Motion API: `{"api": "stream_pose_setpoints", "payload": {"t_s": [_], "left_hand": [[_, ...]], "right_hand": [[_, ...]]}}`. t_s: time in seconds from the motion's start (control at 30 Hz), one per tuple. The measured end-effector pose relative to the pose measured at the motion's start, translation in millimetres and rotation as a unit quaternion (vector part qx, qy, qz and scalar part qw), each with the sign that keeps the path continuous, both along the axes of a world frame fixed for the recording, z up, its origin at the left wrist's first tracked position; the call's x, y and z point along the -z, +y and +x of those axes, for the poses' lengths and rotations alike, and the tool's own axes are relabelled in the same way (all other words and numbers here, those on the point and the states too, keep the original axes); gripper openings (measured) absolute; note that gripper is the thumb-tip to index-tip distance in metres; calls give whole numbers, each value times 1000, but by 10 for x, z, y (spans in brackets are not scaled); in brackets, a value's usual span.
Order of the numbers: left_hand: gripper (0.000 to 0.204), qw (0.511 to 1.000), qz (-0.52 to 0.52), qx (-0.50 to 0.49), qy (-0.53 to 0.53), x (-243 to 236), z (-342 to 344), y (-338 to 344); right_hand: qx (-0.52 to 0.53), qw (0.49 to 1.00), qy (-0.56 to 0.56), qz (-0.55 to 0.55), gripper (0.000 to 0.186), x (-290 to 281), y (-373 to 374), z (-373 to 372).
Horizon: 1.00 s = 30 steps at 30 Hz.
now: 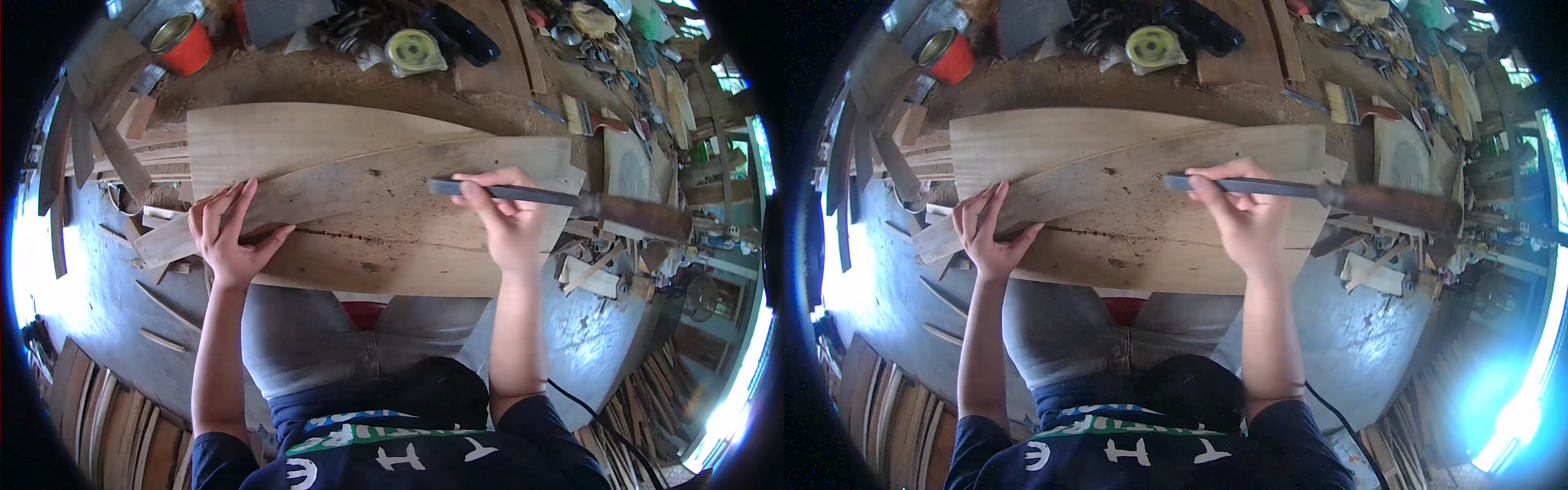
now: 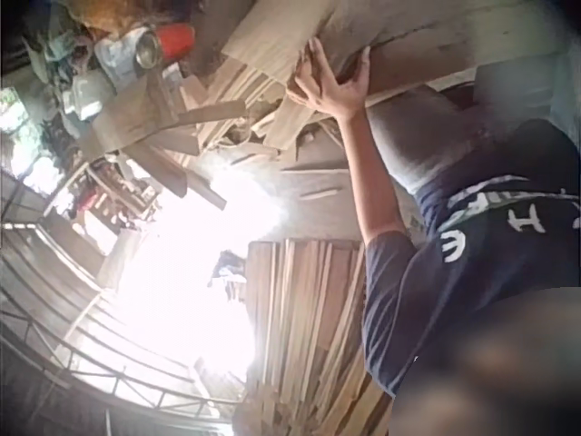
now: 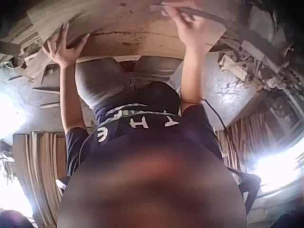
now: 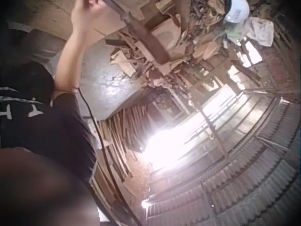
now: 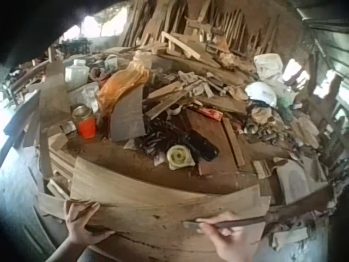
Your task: The person uses a chisel to carve and mark a piece of wood on a workbench in a workshop.
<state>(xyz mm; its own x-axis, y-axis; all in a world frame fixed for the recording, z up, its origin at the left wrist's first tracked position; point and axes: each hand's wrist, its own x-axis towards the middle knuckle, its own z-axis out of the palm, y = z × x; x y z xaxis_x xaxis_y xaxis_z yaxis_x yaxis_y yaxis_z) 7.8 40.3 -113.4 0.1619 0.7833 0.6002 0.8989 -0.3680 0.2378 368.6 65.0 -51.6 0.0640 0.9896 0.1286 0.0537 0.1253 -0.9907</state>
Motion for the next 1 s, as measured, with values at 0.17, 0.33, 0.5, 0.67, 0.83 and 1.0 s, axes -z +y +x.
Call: {"api": "stream_pose_setpoints", "payload": {"t_s": [0.17, 0.33, 0.5, 0.67, 0.83, 1.0], "left_hand": [[74, 1000, 2, 3, 15, 15, -7, 5], [73, 1000, 13, 12, 17, 10, 17, 20], [73, 1000, 6, 7, 10, 13, -11, -5], [73, 1000, 3, 5, -8, -8, 36, 17], [75, 1000, 1, 10, 19, -3, -10, -1], [75, 1000, 0, 6, 15, -6, -39, -8]], "right_hand": [[60, 997, -48, -2, 10, -120, -16, 448], [40, 999, -12, -23, 11, 22, -135, 294], [-54, 997, -53, 27, 9, 74, -107, -90], [79, 996, -45, 21, 10, -59, -96, 452], [27, 999, 37, 19, 10, 106, -61, -76], [-63, 993, -103, 7, 14, 66, -112, -300]]}}
